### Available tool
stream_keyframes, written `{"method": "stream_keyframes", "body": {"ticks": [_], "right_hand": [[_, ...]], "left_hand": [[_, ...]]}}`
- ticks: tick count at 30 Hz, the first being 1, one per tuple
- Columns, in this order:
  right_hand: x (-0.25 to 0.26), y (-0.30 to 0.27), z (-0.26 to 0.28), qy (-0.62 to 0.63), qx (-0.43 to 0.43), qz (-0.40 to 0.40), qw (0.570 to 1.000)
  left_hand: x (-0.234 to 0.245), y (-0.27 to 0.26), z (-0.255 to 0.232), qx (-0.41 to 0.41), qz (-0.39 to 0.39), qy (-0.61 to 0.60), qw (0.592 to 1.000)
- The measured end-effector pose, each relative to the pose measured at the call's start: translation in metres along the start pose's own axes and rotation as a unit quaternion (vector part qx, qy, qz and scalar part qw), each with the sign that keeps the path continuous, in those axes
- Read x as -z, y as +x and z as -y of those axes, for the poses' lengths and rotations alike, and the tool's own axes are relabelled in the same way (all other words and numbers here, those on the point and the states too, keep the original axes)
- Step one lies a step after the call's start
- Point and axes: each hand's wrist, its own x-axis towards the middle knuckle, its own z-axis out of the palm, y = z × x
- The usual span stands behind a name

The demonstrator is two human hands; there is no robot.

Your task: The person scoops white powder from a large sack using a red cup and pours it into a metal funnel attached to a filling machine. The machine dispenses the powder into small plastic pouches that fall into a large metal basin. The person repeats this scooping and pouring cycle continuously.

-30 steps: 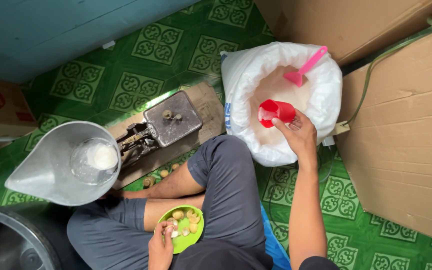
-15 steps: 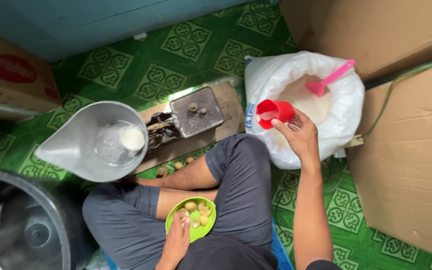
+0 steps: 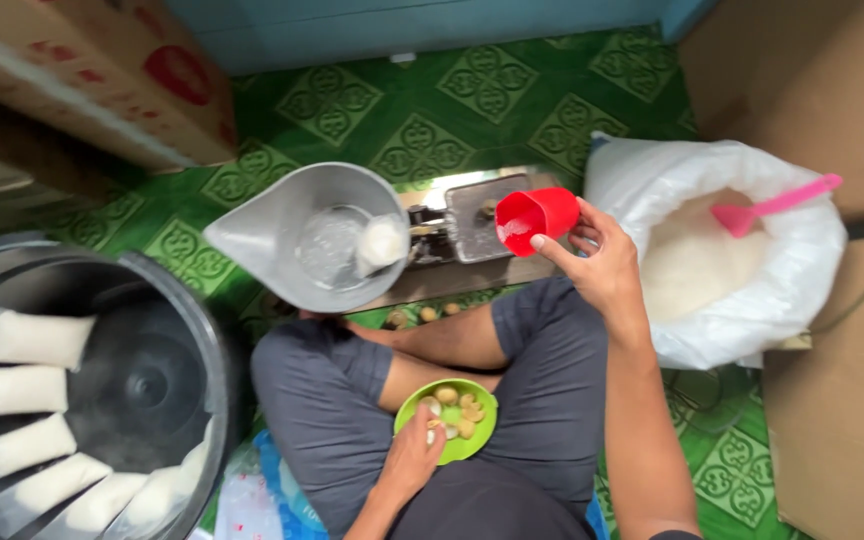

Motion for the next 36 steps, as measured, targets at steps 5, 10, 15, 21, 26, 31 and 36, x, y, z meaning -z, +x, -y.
{"method": "stream_keyframes", "body": {"ticks": [5, 10, 15, 21, 26, 31, 36], "right_hand": [[-0.043, -0.001, 0.020, -0.045, 0.044, 0.031, 0.998], [-0.076, -0.010, 0.044, -0.083, 0.092, 0.063, 0.990], [-0.097, -0.015, 0.054, -0.127, 0.160, 0.054, 0.977], [-0.112, -0.020, 0.058, -0.148, 0.199, 0.048, 0.968], [-0.120, -0.021, 0.056, -0.171, 0.235, 0.039, 0.956], [-0.123, -0.021, 0.051, -0.213, 0.310, 0.018, 0.926], [-0.124, -0.023, 0.052, -0.215, 0.328, 0.023, 0.920]], "left_hand": [[0.003, 0.001, 0.000, -0.027, 0.006, -0.014, 1.000], [0.007, -0.001, 0.002, -0.089, 0.003, -0.029, 0.996], [0.009, 0.000, 0.003, -0.110, 0.012, -0.045, 0.993], [0.013, -0.001, 0.002, -0.113, 0.024, -0.052, 0.992], [0.022, -0.003, -0.004, -0.111, 0.031, -0.068, 0.991], [0.042, -0.006, -0.027, -0.067, 0.038, -0.119, 0.990], [0.037, -0.002, -0.024, -0.058, -0.011, -0.149, 0.987]]}}
